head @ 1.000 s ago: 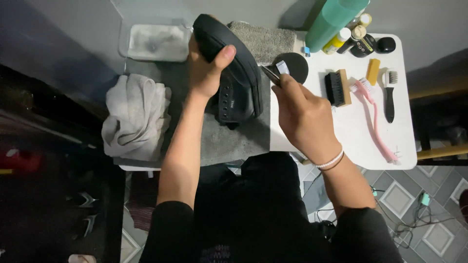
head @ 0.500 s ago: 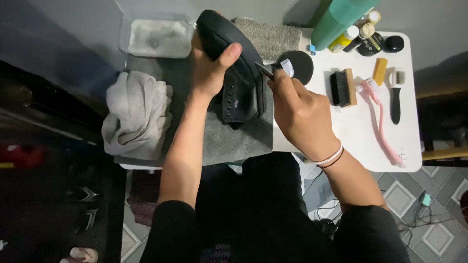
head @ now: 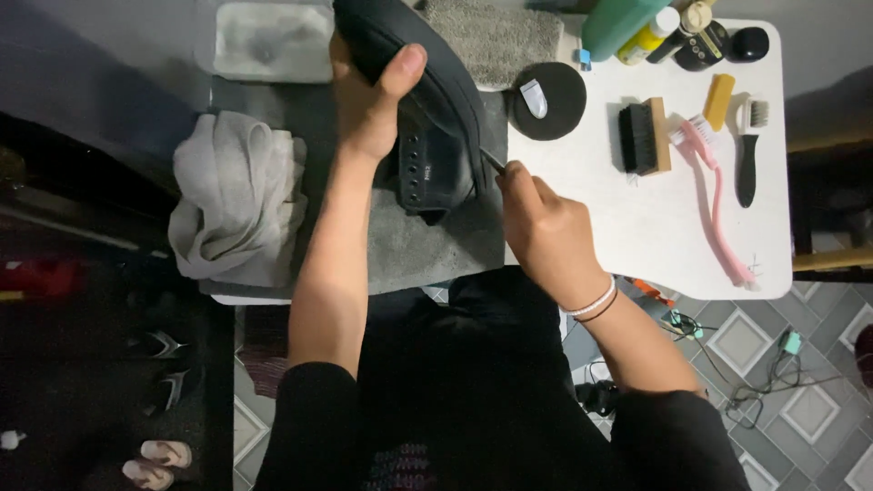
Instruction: Trimming excess material from the edges of a shoe sole using a small blade at a repair bench.
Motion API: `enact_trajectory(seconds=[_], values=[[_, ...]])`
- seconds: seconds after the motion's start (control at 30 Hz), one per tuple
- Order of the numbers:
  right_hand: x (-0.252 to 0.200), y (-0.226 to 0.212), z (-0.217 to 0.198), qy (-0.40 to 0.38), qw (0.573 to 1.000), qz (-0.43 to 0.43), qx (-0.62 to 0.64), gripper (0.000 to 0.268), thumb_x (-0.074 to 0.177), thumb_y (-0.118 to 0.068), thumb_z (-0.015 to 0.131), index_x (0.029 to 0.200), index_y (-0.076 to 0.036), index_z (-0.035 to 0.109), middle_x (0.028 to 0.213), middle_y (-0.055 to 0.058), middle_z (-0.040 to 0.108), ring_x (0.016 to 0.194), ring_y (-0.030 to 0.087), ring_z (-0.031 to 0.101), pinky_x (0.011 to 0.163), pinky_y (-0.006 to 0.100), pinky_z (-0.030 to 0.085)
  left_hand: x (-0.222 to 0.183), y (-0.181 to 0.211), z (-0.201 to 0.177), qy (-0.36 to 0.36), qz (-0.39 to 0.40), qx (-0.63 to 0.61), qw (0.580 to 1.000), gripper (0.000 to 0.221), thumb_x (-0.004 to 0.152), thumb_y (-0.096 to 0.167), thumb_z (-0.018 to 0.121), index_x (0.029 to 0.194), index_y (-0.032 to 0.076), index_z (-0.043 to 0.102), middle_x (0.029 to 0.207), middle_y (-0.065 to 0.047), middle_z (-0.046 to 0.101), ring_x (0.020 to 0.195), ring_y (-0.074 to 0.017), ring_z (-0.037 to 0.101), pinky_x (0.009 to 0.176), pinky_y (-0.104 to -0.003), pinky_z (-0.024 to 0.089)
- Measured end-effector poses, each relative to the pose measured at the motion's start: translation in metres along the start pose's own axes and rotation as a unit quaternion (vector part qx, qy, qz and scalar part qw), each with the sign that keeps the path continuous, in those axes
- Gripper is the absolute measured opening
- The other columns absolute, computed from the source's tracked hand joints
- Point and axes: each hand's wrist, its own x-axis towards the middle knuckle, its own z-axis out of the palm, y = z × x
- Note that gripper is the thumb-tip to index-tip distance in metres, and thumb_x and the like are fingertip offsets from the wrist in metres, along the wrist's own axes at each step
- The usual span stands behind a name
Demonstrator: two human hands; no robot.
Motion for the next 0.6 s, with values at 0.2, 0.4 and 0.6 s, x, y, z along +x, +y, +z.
enact_trajectory(seconds=[0.2, 0.4, 0.6], values=[[-0.03, 0.006, 0.017, -0.041, 0.998, 0.025, 0.043, 0.01, 0.106, -0.006, 0.058, 0.115, -0.002, 0.054, 0.071, 0.009, 0.052, 0.045, 0.031, 0.044, 0.039, 0.04, 0.034, 0.003, 0.004, 0.002, -0.03, 0.038, -0.024, 0.999, 0.061, 0.088, 0.041, 0.081, 0.132, 0.011, 0.049, 0.121, -0.01, 0.057, 0.112, -0.0262, 0.059, 0.095, -0.038, 0.053], [-0.046, 0.004, 0.017, -0.08, 0.99, 0.066, 0.099, 0.01, 0.108, -0.008, 0.055, 0.115, -0.002, 0.052, 0.072, 0.013, 0.054, 0.046, 0.029, 0.046, 0.042, 0.04, 0.038, 0.0, 0.016, 0.009, -0.044, 0.056, -0.019, 0.997, 0.062, 0.09, 0.043, 0.08, 0.134, 0.013, 0.049, 0.122, -0.009, 0.056, 0.116, -0.0281, 0.059, 0.099, -0.041, 0.052], [-0.015, 0.006, -0.033, -0.09, 0.961, 0.107, 0.24, 0.01, 0.106, -0.009, 0.057, 0.111, -0.001, 0.057, 0.057, 0.012, 0.052, 0.042, 0.026, 0.049, 0.047, 0.038, 0.037, 0.008, 0.04, 0.013, -0.099, 0.102, -0.062, 0.988, 0.049, 0.094, 0.042, 0.075, 0.129, 0.016, 0.055, 0.111, -0.005, 0.056, 0.101, -0.0231, 0.058, 0.086, -0.036, 0.05]])
